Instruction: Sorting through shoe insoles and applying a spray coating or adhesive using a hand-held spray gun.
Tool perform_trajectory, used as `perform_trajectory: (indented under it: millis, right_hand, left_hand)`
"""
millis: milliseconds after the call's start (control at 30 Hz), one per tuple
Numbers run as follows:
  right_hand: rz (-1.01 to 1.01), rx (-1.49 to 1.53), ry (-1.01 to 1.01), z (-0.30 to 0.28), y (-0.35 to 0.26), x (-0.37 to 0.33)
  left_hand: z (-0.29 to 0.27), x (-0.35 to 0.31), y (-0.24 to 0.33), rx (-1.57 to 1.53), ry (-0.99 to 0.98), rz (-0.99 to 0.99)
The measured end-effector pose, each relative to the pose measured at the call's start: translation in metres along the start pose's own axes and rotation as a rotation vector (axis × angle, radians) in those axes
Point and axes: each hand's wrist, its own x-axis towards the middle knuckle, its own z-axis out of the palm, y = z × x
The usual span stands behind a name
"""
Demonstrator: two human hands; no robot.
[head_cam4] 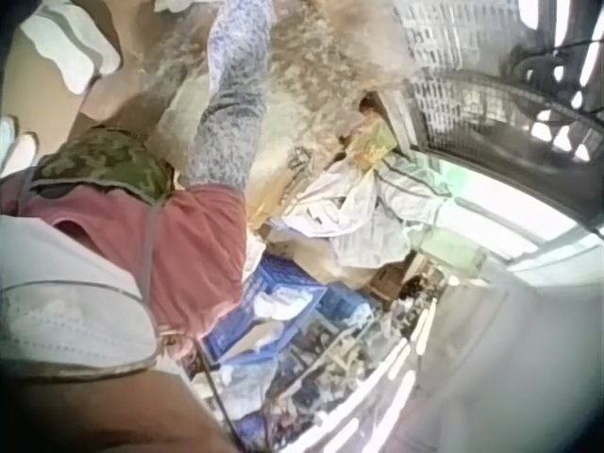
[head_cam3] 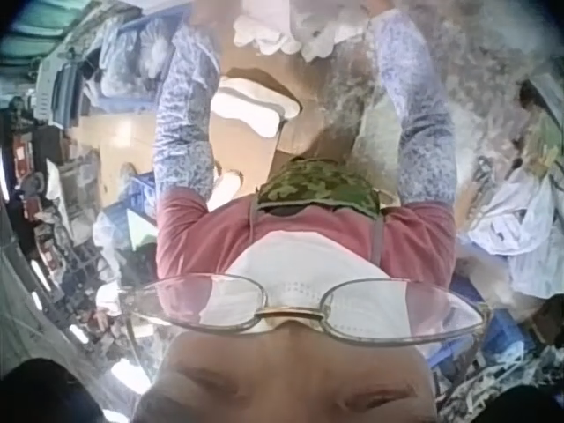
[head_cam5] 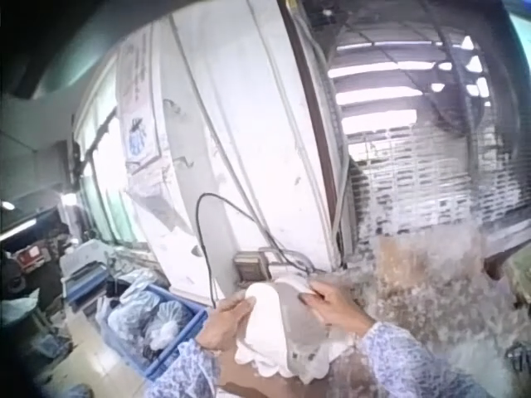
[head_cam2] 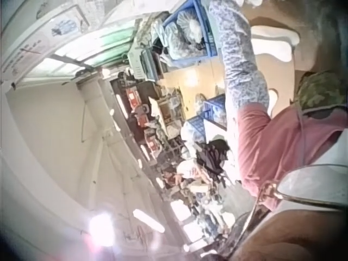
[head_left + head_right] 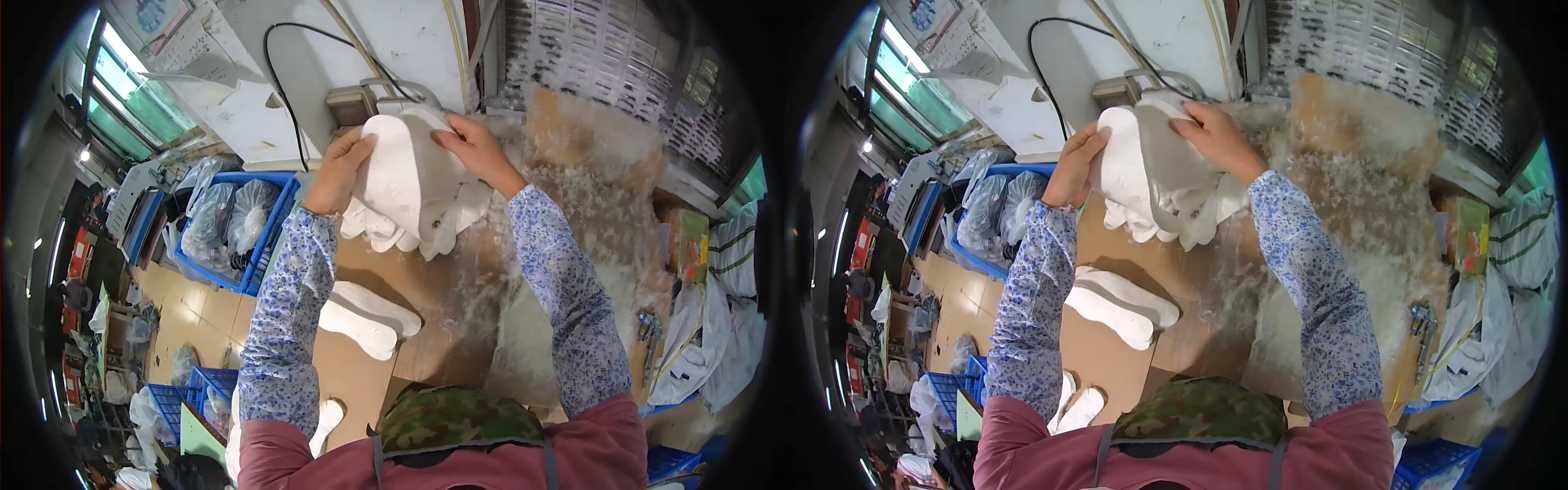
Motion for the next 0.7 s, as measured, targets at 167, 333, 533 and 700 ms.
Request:
perform_trajectory:
  millis: [167,333,533,700]
  right_hand:
    - [-0.254,0.415,-0.035,0.038,-0.030,-0.007]
    - [-0.019,0.333,-0.216,0.052,0.055,-0.023]
    - [0.277,-0.350,-0.096,0.111,0.172,-0.063]
    - [0.619,-0.557,0.430,0.097,0.245,-0.047]
  left_hand:
    - [-0.005,-0.006,0.005,0.020,-0.012,0.043]
    - [-0.049,-0.022,0.041,-0.267,0.094,0.100]
    - [-0.103,-0.031,0.007,0.897,0.013,0.173]
    - [-0.113,-0.046,0.038,1.190,0.135,0.235]
